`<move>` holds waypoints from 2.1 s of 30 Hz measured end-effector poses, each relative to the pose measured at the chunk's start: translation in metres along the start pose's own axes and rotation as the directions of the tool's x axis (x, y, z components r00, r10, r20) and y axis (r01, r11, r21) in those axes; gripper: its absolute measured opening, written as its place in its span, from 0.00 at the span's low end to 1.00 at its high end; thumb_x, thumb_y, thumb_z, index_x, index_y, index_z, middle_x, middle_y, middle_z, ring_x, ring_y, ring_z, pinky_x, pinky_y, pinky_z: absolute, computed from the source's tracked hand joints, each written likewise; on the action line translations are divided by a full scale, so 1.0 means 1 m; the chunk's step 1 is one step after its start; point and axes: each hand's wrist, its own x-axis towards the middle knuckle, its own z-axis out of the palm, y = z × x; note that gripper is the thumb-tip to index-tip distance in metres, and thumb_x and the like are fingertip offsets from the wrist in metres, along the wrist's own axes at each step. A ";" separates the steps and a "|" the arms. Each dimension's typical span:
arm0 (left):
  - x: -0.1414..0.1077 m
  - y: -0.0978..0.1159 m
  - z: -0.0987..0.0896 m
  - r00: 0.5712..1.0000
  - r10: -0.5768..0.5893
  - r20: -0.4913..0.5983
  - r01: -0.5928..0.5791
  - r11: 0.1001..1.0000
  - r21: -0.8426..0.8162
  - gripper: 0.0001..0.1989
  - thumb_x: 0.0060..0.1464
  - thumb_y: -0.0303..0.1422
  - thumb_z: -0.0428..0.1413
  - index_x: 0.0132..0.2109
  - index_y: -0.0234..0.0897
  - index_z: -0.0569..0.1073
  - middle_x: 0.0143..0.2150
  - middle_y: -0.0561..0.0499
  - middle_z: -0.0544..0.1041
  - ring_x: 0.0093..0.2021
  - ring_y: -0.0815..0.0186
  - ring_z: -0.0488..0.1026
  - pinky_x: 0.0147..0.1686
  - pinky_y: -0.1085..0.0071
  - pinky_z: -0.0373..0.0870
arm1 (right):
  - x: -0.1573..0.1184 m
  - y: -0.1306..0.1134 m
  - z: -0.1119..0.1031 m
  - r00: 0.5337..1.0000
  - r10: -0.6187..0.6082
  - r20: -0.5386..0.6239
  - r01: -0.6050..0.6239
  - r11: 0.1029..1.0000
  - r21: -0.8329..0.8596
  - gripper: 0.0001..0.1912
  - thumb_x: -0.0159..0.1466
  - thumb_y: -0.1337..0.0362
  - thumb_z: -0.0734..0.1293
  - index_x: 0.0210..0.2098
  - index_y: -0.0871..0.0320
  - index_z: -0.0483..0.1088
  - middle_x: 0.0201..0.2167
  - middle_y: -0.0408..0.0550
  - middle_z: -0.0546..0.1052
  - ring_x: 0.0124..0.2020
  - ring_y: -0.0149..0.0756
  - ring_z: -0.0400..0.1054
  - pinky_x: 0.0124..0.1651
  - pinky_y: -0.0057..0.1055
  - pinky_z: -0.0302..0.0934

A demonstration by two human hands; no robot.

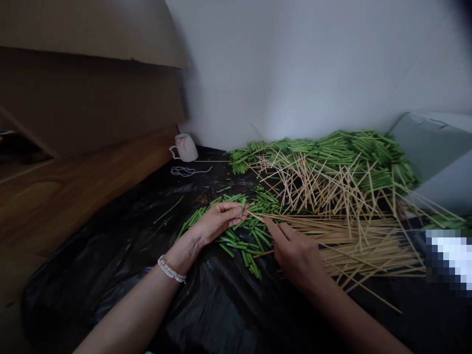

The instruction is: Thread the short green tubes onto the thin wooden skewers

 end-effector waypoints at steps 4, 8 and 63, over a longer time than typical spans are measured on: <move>-0.001 -0.001 0.001 1.000 0.000 -0.013 0.000 1.000 -0.028 0.13 0.40 0.33 0.69 0.36 0.36 0.81 0.41 0.47 0.81 0.37 0.70 0.76 0.44 0.71 0.70 | 0.000 -0.001 0.000 1.000 0.001 0.013 -0.001 1.000 0.007 0.22 0.62 0.74 0.58 0.54 0.61 0.69 0.28 0.42 0.73 0.25 0.29 0.64 0.29 0.30 0.50; -0.002 0.000 0.002 1.000 -0.009 -0.020 0.009 1.000 0.004 0.14 0.41 0.33 0.69 0.37 0.34 0.81 0.39 0.46 0.81 0.36 0.70 0.76 0.44 0.70 0.70 | 0.000 -0.001 0.000 1.000 0.004 0.003 -0.004 1.000 0.005 0.22 0.62 0.74 0.59 0.53 0.60 0.69 0.27 0.41 0.72 0.24 0.29 0.64 0.29 0.30 0.50; -0.003 -0.005 0.011 0.997 -0.035 -0.066 0.032 0.998 -0.047 0.12 0.37 0.32 0.70 0.30 0.31 0.78 0.26 0.51 0.77 0.27 0.74 0.71 0.30 0.76 0.65 | -0.002 -0.011 0.003 0.991 0.106 0.084 -0.119 0.978 0.173 0.20 0.62 0.74 0.55 0.49 0.62 0.70 0.32 0.49 0.77 0.27 0.30 0.69 0.28 0.26 0.56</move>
